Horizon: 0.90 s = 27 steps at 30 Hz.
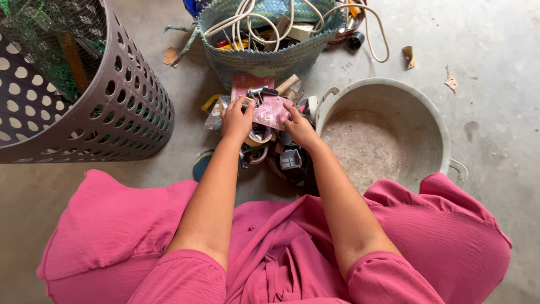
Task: The person sits on the floor and empties a bucket of mixed tools and supplies, placing each item on the floor one by one. Items include a grater, hacksaw, tape rolls, a hammer, screwdrivers, and small hardware pieces. The bucket is emptied and set aside by the end.
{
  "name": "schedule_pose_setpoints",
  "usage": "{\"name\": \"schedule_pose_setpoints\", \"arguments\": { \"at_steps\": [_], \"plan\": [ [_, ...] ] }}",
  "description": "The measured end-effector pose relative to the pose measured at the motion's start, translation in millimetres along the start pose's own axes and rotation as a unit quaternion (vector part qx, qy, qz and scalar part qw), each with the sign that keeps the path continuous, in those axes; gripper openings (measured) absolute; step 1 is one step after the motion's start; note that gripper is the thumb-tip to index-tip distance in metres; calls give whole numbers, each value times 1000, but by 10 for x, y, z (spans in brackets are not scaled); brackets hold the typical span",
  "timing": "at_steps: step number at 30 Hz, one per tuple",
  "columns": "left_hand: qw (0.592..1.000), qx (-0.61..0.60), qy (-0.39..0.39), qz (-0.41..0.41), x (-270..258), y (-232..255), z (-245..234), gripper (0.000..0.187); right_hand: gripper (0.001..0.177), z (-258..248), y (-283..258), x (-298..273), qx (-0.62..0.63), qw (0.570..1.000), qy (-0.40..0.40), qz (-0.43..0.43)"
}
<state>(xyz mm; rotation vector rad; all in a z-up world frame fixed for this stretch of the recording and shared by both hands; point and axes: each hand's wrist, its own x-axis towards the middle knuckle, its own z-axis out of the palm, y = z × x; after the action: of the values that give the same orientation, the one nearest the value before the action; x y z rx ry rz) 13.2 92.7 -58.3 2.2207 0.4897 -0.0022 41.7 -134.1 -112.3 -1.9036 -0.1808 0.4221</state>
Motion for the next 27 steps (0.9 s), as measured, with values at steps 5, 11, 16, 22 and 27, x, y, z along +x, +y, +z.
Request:
{"name": "schedule_pose_setpoints", "arguments": {
  "at_steps": [5, 11, 16, 22, 27],
  "plan": [
    [999, 30, 15, 37, -128, 48, 18, 62, 58, -40, -167, -168, 34, 999, 24, -14],
    [992, 23, 47, 111, -247, 211, 217, 58, 44, -261, -387, -602, -75, 989, 119, -37],
    [983, 6, 28, 180, -377, 497, 513, 54, 85, -426, -48, -1222, -348, 919, 183, 0],
    [980, -44, -107, 161, -621, 858, 943, 60, 43, -624, 541, -1964, -410, 895, 13, 176],
    [990, -33, -90, 102, -834, 1171, 1363, 78, 28, -751, 395, -2121, -392, 904, 157, 67]
  ]
}}
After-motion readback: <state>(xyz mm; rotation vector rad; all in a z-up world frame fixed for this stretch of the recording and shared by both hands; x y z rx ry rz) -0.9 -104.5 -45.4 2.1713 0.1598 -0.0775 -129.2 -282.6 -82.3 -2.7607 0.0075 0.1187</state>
